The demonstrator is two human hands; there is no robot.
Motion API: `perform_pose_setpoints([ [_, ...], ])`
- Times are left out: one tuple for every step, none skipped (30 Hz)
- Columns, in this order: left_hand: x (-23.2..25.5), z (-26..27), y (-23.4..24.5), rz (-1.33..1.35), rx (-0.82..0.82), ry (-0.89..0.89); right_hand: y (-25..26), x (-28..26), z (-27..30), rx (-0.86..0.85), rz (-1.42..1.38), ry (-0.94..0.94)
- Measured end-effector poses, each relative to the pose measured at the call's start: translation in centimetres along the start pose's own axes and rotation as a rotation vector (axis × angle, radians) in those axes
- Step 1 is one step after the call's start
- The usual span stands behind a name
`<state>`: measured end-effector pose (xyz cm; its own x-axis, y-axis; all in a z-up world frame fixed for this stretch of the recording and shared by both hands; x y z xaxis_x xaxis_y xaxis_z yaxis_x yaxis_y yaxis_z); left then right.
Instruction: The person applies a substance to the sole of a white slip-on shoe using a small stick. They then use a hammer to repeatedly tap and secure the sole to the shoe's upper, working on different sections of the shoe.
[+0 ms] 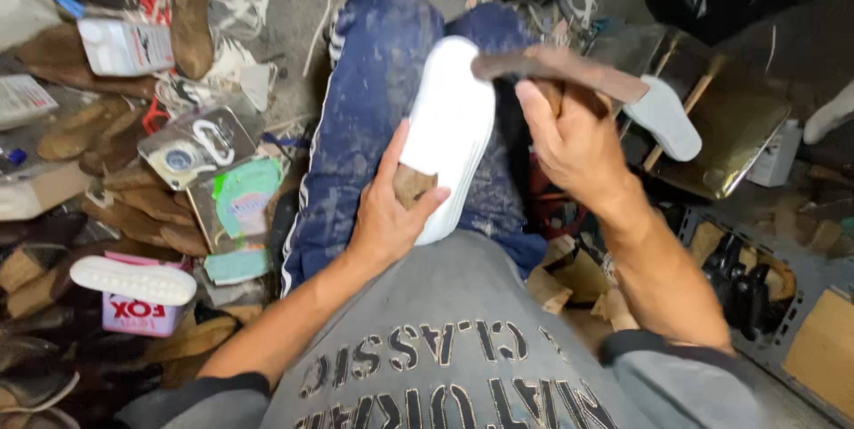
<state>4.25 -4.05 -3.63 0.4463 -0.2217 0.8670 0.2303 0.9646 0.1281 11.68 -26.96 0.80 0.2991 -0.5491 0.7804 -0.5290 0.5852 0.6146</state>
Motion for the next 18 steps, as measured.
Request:
perform_pose_setpoints([
  [-0.4,-0.1,0.1,-0.008,-0.002,-0.003,-0.4,1.8,-0.5,-0.251,-0.822,-0.358],
  [-1.1,0.1,-0.1,-0.012,-0.004,0.009,-0.7,2.7,-0.5,-0.505,-1.652,-0.704],
  [-1.2,-0.2,-0.1,-0.010,-0.003,0.011,-1.1,3.0,-1.7,-0.508,-1.652,-0.702],
  [-1.3,0.0,-0.3,-0.012,0.001,0.001,-1.1,3.9,-2.5,-0.204,-1.718,-0.893],
  [-1.4,0.4,-0.6,-0.014,0.006,-0.008,-1.0,4.6,-3.1,0.113,-1.749,-1.075],
  [-1.5,0.8,-0.5,-0.015,0.002,0.008,-1.4,3.6,-2.8,0.096,-1.754,-1.081],
  [-1.4,1.3,-0.4,-0.013,0.001,0.001,-1.6,2.3,-3.0,-0.130,-1.766,-0.762],
  [-0.9,0.4,-0.2,-0.017,0.002,-0.043,-2.3,1.5,-3.7,-0.305,-1.728,-0.446],
  [-1.0,0.3,-0.1,-0.025,0.001,-0.066,-1.3,2.4,-3.6,-0.281,-1.720,-0.455],
  [-1.3,0.2,-0.3,-0.011,0.001,-0.059,-0.7,3.4,-3.4,-0.325,-1.696,-0.589],
  [-1.8,0.2,-0.4,0.003,0.002,-0.052,-0.2,4.1,-3.2,-0.367,-1.669,-0.723],
  [-1.8,0.0,-0.6,0.011,0.005,-0.039,0.2,4.1,-2.6,-0.382,-1.670,-0.714],
  [-1.9,-0.1,-0.8,0.008,0.022,-0.072,0.6,4.0,-2.1,-0.328,-1.684,-0.730],
  [-2.0,-0.2,-0.5,-0.007,0.034,-0.103,1.1,3.6,-1.5,-0.273,-1.704,-0.756],
  [-2.1,0.8,-0.4,-0.010,0.032,-0.087,1.4,3.1,-0.9,-0.289,-1.713,-0.758],
  [-2.1,0.5,-0.2,-0.017,0.022,-0.084,1.3,3.0,-0.9,-0.155,-1.723,-0.803],
  [-2.0,0.1,0.0,-0.026,0.012,-0.082,1.1,3.0,-0.8,-0.021,-1.728,-0.846],
  [-1.7,-0.2,-0.1,-0.024,0.013,-0.084,0.9,2.8,-0.5,-0.019,-1.726,-0.844],
])
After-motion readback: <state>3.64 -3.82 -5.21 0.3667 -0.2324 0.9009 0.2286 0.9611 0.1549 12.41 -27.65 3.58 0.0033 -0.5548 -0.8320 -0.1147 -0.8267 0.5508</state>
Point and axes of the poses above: each hand's wrist, its own z-axis away from the middle knuckle, its own y-axis out of the back of the hand, x = y × z, the point moved 2 cm from there along -z, towards the middle knuckle, and after that the axes turned 5 degrees about -y, right-handed, at the moved point
